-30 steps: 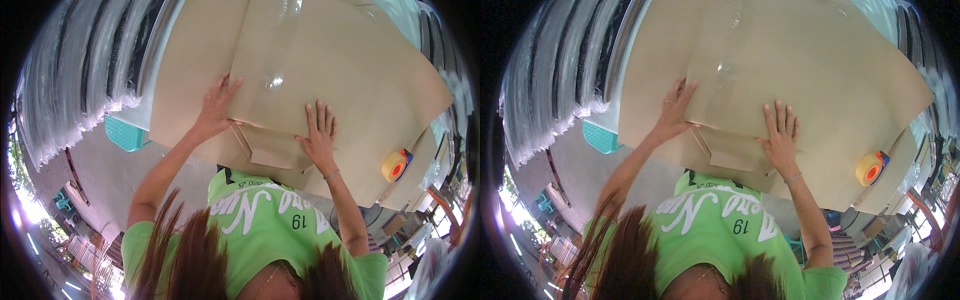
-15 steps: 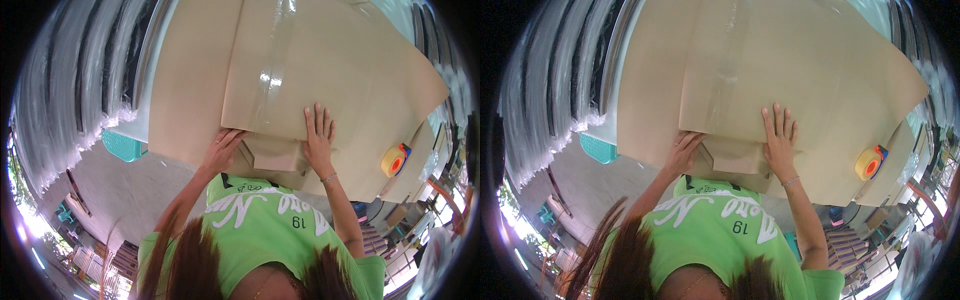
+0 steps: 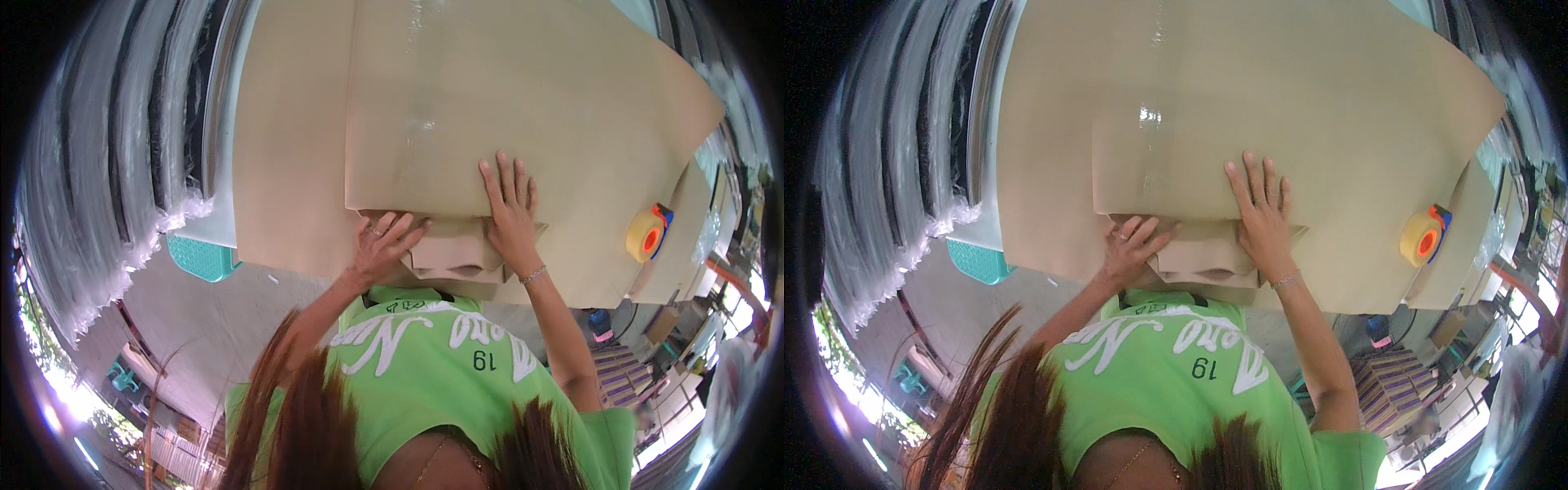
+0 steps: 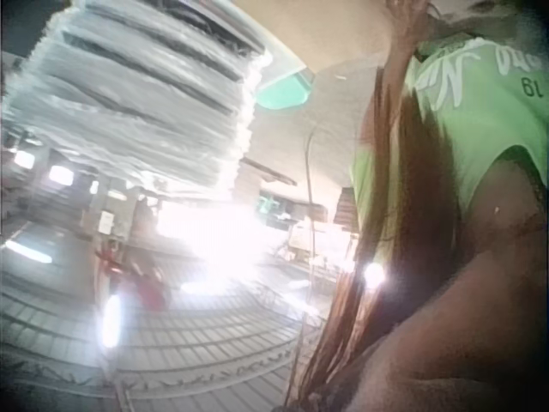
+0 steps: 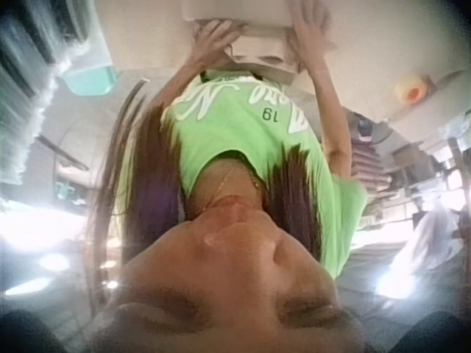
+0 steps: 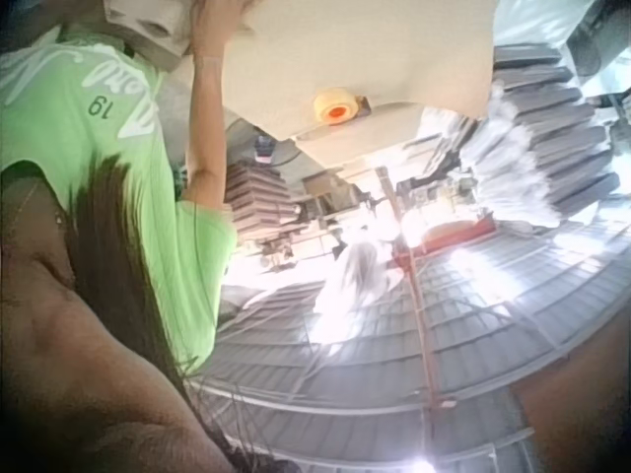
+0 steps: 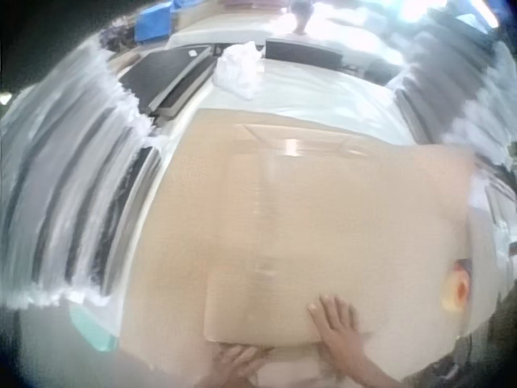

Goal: The person wraps black panels in plastic sheets and brown paper, then secures the paper with clear tape using a tape dispenser.

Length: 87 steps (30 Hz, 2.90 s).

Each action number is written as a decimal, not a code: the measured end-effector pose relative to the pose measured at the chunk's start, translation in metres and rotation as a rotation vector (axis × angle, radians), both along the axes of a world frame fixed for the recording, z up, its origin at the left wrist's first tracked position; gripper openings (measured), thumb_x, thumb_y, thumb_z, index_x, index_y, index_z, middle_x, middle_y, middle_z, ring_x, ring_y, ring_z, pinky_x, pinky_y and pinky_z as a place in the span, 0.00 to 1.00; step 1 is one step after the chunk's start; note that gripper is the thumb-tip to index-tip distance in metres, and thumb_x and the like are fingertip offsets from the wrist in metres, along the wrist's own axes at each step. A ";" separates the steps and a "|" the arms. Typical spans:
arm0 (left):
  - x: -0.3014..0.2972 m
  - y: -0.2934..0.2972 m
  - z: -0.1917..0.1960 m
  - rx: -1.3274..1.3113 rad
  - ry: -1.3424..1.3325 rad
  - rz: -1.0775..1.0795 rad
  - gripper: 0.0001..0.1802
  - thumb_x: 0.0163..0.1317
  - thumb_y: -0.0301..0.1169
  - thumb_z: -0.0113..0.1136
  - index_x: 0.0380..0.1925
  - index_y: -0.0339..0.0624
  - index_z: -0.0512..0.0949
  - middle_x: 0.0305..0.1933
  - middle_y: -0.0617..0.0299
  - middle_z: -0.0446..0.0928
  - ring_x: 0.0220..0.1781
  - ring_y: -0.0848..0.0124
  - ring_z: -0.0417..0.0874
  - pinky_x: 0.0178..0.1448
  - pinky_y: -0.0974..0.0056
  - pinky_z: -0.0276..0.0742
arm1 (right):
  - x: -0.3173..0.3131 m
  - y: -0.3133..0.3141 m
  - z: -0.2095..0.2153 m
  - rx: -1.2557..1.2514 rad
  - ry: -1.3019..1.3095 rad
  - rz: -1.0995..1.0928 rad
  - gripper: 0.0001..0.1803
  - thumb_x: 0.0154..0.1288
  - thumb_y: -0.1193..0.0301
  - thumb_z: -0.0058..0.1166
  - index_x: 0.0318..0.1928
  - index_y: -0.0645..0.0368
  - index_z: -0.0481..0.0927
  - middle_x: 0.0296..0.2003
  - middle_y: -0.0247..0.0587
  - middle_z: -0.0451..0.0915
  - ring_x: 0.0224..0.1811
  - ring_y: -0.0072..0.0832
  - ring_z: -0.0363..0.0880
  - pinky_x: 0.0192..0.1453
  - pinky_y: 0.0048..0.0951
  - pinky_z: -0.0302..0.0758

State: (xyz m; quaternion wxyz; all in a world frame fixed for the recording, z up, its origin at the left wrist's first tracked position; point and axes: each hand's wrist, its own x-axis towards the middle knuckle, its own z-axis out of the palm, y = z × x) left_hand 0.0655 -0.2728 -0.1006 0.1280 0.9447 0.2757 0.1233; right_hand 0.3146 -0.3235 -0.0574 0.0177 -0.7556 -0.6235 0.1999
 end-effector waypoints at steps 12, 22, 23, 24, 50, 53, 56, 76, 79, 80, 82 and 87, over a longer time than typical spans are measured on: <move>0.032 0.121 0.019 0.209 0.079 -0.847 0.06 0.48 0.36 0.58 0.27 0.54 0.75 0.34 0.70 0.66 0.35 0.77 0.71 0.37 0.70 0.66 | 0.064 -0.038 0.005 -0.046 -0.214 0.025 0.52 0.50 0.83 0.54 0.73 0.28 0.50 0.75 0.34 0.42 0.76 0.42 0.41 0.73 0.54 0.46; 0.036 0.123 0.008 0.019 -0.025 -0.812 0.07 0.43 0.35 0.62 0.25 0.51 0.76 0.30 0.68 0.65 0.34 0.74 0.72 0.37 0.68 0.71 | 0.078 -0.057 -0.005 0.184 0.062 -0.219 0.50 0.46 0.88 0.47 0.71 0.37 0.58 0.75 0.38 0.43 0.75 0.52 0.42 0.71 0.45 0.59; 0.035 0.123 0.008 -0.011 -0.027 -0.793 0.08 0.43 0.35 0.62 0.25 0.51 0.76 0.30 0.68 0.65 0.33 0.74 0.72 0.36 0.68 0.71 | 0.080 -0.059 -0.004 0.172 0.083 -0.236 0.49 0.46 0.89 0.46 0.71 0.39 0.58 0.75 0.38 0.43 0.75 0.52 0.44 0.71 0.43 0.61; 0.036 0.123 0.008 -0.039 -0.034 -0.774 0.08 0.43 0.34 0.62 0.26 0.50 0.77 0.30 0.67 0.65 0.33 0.73 0.72 0.36 0.68 0.71 | 0.083 -0.062 -0.002 0.161 0.100 -0.252 0.49 0.46 0.90 0.44 0.71 0.40 0.58 0.74 0.38 0.44 0.74 0.51 0.46 0.70 0.41 0.62; 0.067 0.106 0.032 -0.548 -0.086 -0.107 0.08 0.62 0.34 0.60 0.33 0.42 0.77 0.33 0.59 0.79 0.26 0.62 0.78 0.29 0.62 0.72 | 0.042 -0.016 -0.005 0.515 0.634 -0.791 0.06 0.52 0.76 0.62 0.27 0.67 0.81 0.20 0.35 0.70 0.23 0.23 0.63 0.27 0.27 0.59; 0.070 0.105 0.014 -0.438 -0.262 -0.131 0.06 0.62 0.33 0.61 0.32 0.42 0.78 0.29 0.61 0.79 0.24 0.66 0.76 0.27 0.64 0.71 | 0.045 -0.025 0.002 0.489 0.616 -0.743 0.07 0.54 0.73 0.62 0.34 0.63 0.83 0.27 0.37 0.75 0.31 0.26 0.69 0.34 0.27 0.66; 0.071 0.104 0.011 -0.368 -0.339 -0.141 0.06 0.62 0.34 0.61 0.30 0.46 0.76 0.28 0.67 0.78 0.25 0.67 0.77 0.25 0.65 0.69 | 0.074 -0.050 0.011 0.502 0.419 -0.475 0.16 0.56 0.69 0.62 0.46 0.55 0.82 0.42 0.38 0.78 0.49 0.33 0.71 0.47 0.29 0.72; 0.070 0.099 0.013 -0.253 -0.349 -0.103 0.08 0.60 0.34 0.62 0.26 0.46 0.75 0.22 0.67 0.72 0.25 0.68 0.73 0.27 0.63 0.70 | 0.090 -0.042 0.005 0.356 0.456 -0.215 0.08 0.54 0.76 0.61 0.36 0.62 0.78 0.31 0.36 0.75 0.39 0.33 0.71 0.43 0.30 0.71; 0.071 0.102 0.011 -0.270 -0.288 -0.090 0.09 0.62 0.38 0.60 0.29 0.46 0.75 0.24 0.68 0.75 0.26 0.67 0.76 0.28 0.62 0.72 | 0.086 -0.018 0.000 0.343 0.523 -0.243 0.10 0.54 0.73 0.63 0.28 0.63 0.73 0.22 0.33 0.65 0.30 0.30 0.62 0.41 0.29 0.63; 0.069 0.103 0.013 -0.350 -0.236 -0.083 0.09 0.62 0.38 0.60 0.33 0.47 0.75 0.30 0.67 0.76 0.30 0.66 0.77 0.32 0.62 0.74 | 0.084 -0.021 -0.008 0.411 0.545 -0.269 0.12 0.54 0.72 0.63 0.27 0.63 0.72 0.21 0.33 0.63 0.29 0.29 0.60 0.41 0.29 0.61; 0.062 0.106 0.019 -0.506 -0.127 -0.059 0.10 0.62 0.40 0.59 0.40 0.50 0.76 0.41 0.67 0.78 0.40 0.65 0.79 0.39 0.60 0.76 | 0.078 -0.018 -0.013 0.484 0.556 -0.306 0.13 0.53 0.72 0.63 0.25 0.62 0.71 0.20 0.33 0.61 0.29 0.29 0.59 0.42 0.29 0.60; -0.008 0.127 0.023 -0.112 0.016 -0.615 0.27 0.60 0.38 0.61 0.60 0.65 0.68 0.70 0.69 0.58 0.68 0.65 0.62 0.67 0.54 0.64 | 0.073 -0.018 -0.016 0.505 0.488 -0.330 0.12 0.53 0.72 0.63 0.24 0.61 0.72 0.20 0.33 0.63 0.29 0.29 0.61 0.43 0.29 0.61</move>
